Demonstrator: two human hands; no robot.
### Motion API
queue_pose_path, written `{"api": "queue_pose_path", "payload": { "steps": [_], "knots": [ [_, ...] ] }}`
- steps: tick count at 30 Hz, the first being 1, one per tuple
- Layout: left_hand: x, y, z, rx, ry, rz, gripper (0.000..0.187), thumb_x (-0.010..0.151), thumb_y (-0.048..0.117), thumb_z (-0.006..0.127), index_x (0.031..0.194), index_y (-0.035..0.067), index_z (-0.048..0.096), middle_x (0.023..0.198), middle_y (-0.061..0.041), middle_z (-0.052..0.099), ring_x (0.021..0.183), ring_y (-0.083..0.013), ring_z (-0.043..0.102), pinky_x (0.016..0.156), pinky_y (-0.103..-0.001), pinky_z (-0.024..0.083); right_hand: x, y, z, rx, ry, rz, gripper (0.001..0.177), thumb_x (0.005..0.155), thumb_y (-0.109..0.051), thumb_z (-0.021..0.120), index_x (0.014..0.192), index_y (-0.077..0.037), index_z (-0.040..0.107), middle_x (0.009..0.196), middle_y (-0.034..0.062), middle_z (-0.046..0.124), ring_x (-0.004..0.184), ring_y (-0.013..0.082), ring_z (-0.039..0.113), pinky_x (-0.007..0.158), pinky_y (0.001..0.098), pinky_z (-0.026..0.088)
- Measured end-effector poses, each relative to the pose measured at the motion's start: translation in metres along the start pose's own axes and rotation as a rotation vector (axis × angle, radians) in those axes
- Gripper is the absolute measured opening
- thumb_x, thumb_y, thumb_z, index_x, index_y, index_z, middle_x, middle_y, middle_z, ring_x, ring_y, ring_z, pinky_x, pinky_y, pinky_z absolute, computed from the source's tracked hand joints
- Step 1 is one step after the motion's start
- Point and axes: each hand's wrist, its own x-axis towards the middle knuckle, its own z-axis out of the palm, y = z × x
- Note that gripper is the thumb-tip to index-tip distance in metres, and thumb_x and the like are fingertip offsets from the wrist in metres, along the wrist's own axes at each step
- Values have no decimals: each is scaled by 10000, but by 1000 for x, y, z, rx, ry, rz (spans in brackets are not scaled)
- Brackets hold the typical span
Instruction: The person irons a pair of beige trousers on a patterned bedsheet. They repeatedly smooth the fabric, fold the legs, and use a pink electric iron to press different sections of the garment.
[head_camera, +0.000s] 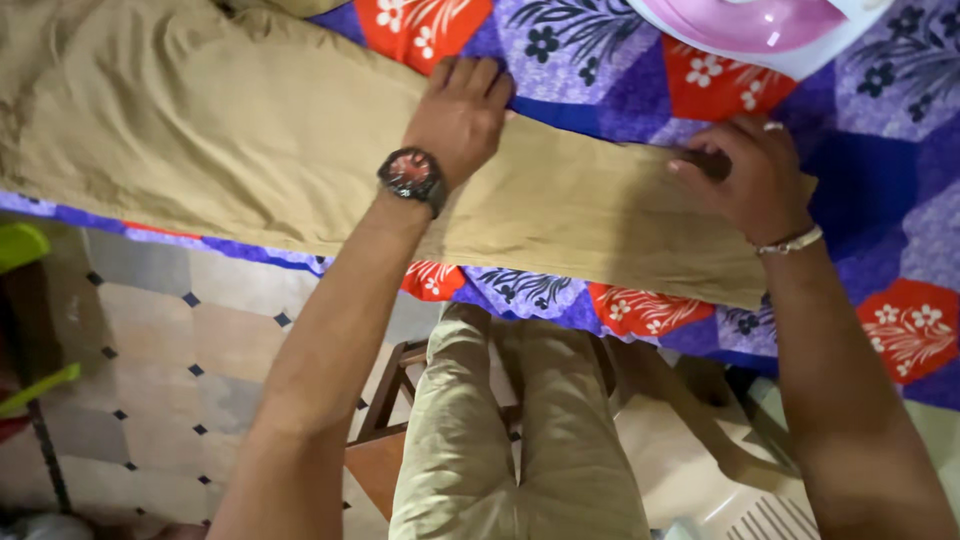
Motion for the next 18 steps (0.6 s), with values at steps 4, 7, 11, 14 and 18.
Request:
{"api": "queue_pose_path", "payload": {
  "steps": [4, 7, 11, 14, 18],
  "knots": [
    [23, 14, 18, -24, -102, 66, 310, 867, 220, 751, 1104, 31, 683, 1055, -126, 676, 1044, -313, 615, 892, -463, 446, -2, 21, -7, 64, -108, 49, 321, 894, -310, 875, 922, -60, 676, 852, 119, 654, 764, 296, 656, 709, 402, 511],
    [26, 12, 24, -13, -133, 57, 207, 898, 192, 746, 1062, 78, 691, 1037, -87, 694, 1037, -291, 632, 911, -454, 459, -11, 25, -14, 203, -105, 80, 308, 927, -273, 824, 979, -32, 639, 904, 122, 667, 821, 305, 668, 721, 386, 517],
    [24, 9, 20, 1, -127, 96, 234, 880, 185, 746, 1079, 76, 686, 1041, -85, 703, 1029, -289, 637, 915, -450, 473, -27, 25, -29, 133, -112, 109, 320, 925, -289, 807, 1016, -19, 662, 921, 135, 698, 879, 340, 685, 756, 424, 527],
    [29, 8, 14, 56, -132, 118, 278, 822, 150, 731, 1085, 71, 687, 1039, -100, 703, 1022, -297, 640, 892, -447, 476, -33, 33, -33, 89, -188, 226, 260, 965, -287, 788, 941, -45, 698, 805, 144, 673, 753, 337, 670, 705, 421, 510],
    [38, 2, 7, 106, -211, -44, 159, 920, 127, 714, 1062, 66, 675, 1049, -106, 693, 1053, -313, 633, 889, -454, 474, -41, 47, -32, 145, -124, 291, 228, 1032, -304, 763, 1007, -78, 750, 795, 136, 671, 704, 318, 671, 677, 402, 512]
  ]
}}
